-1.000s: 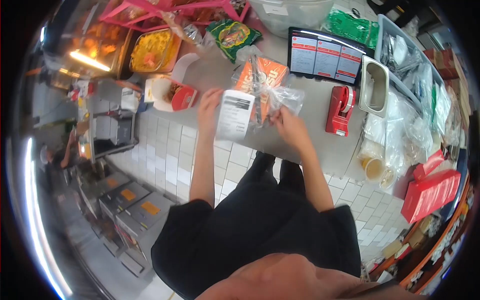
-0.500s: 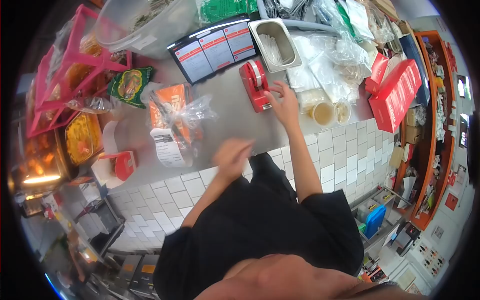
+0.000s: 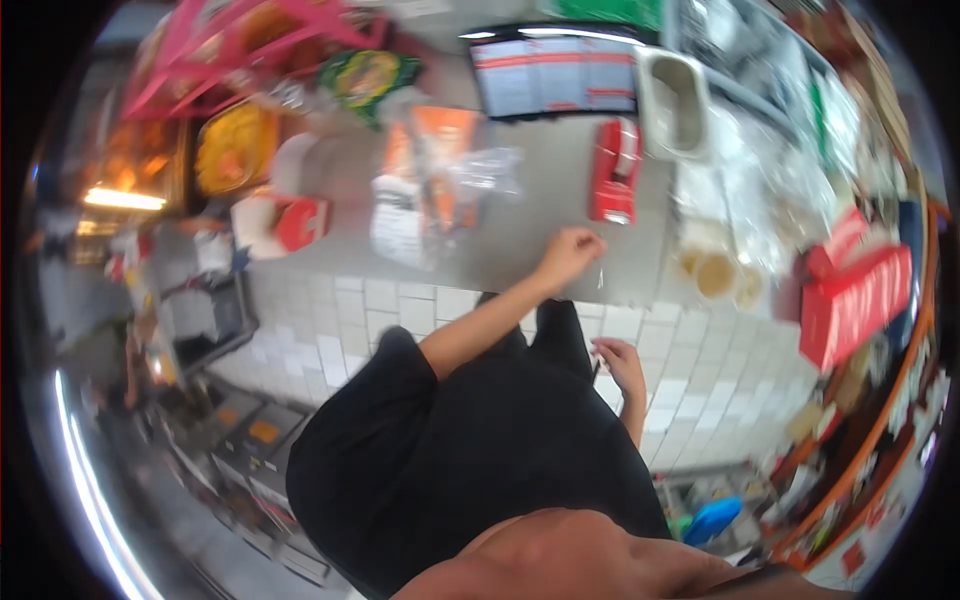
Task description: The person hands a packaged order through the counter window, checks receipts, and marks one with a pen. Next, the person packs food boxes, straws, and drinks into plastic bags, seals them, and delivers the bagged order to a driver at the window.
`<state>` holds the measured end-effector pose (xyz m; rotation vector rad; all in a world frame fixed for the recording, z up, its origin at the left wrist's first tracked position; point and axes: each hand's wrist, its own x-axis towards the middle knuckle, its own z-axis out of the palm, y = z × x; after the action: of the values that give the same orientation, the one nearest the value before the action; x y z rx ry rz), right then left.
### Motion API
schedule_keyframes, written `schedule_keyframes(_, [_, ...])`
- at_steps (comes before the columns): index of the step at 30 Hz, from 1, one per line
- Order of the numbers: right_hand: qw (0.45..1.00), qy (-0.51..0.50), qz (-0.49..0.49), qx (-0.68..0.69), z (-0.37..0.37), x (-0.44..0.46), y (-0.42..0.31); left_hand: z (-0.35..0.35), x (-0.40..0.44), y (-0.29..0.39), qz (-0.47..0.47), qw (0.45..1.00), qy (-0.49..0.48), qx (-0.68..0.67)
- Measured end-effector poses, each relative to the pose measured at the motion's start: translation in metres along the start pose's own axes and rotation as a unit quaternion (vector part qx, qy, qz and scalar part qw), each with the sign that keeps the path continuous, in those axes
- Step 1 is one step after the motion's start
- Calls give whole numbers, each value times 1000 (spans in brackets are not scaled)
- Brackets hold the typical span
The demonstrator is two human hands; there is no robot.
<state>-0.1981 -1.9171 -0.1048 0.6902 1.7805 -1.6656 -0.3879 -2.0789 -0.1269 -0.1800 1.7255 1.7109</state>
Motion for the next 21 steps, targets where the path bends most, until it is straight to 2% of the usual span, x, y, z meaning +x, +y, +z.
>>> schedule_keyframes(1, [999, -32, -7, -43, 2, 0, -3, -19, -42, 33, 39, 999, -10, -19])
schedule_keyframes(2, [997, -71, -10, 1, 9, 6, -12, -43, -85, 64, 81, 996, -24, -35])
schedule_keyframes(3, [987, -134, -87, -14, 24, 19, -37, -76, -113, 65, 334, 936, 25, 111])
schedule_keyframes(4, [969, -188, -157, -22, 45, 27, -67, -104, -148, 89, 356, 926, 88, 85])
schedule_keyframes(5, [947, -196, -247, -67, 72, 37, -107, -142, -164, 79, 387, 895, 212, 62])
schedule_keyframes(6, [914, -198, -334, -116, 99, 55, -147, -165, -175, 89, 295, 886, 349, -77])
schedule_keyframes(7, [904, -185, -338, -185, 119, 76, -172, -212, -163, 74, 228, 846, 482, 16])
schedule_keyframes(8, [904, -152, -336, -216, 134, 100, -194, -254, -137, 42, 209, 874, 439, -6])
schedule_keyframes(9, [921, -160, -312, -172, 141, 136, -205, -283, -113, 10, 189, 902, 387, -24])
schedule_keyframes(10, [936, -155, -289, -123, 143, 162, -200, -288, -104, -16, 144, 916, 354, -120])
schedule_keyframes(11, [939, -113, -277, -171, 147, 164, -185, -278, -92, -37, 97, 922, 306, -216])
schedule_keyframes(12, [937, -58, -268, -216, 153, 171, -183, -271, -68, -39, 51, 921, 242, -302])
schedule_keyframes(14, [918, 41, -294, -263, 160, 168, -182, -271, -71, 1, 20, 918, 136, -373])
schedule_keyframes(16, [918, 131, -217, -305, 175, 166, -160, -282, -76, -6, 55, 940, 187, -280])
schedule_keyframes(18, [910, 127, -228, -321, 181, 159, -151, -316, -61, -39, 115, 959, 251, -69])
schedule_keyframes(19, [908, 117, -234, -327, 181, 154, -147, -310, -71, -25, 120, 948, 290, -57])
schedule_keyframes(20, [909, 31, -253, -329, 162, 143, -152, -301, -89, 4, 127, 935, 329, -42])
schedule_keyframes(21, [902, -56, -273, -329, 129, 123, -161, -294, -102, 24, 186, 907, 377, 16])
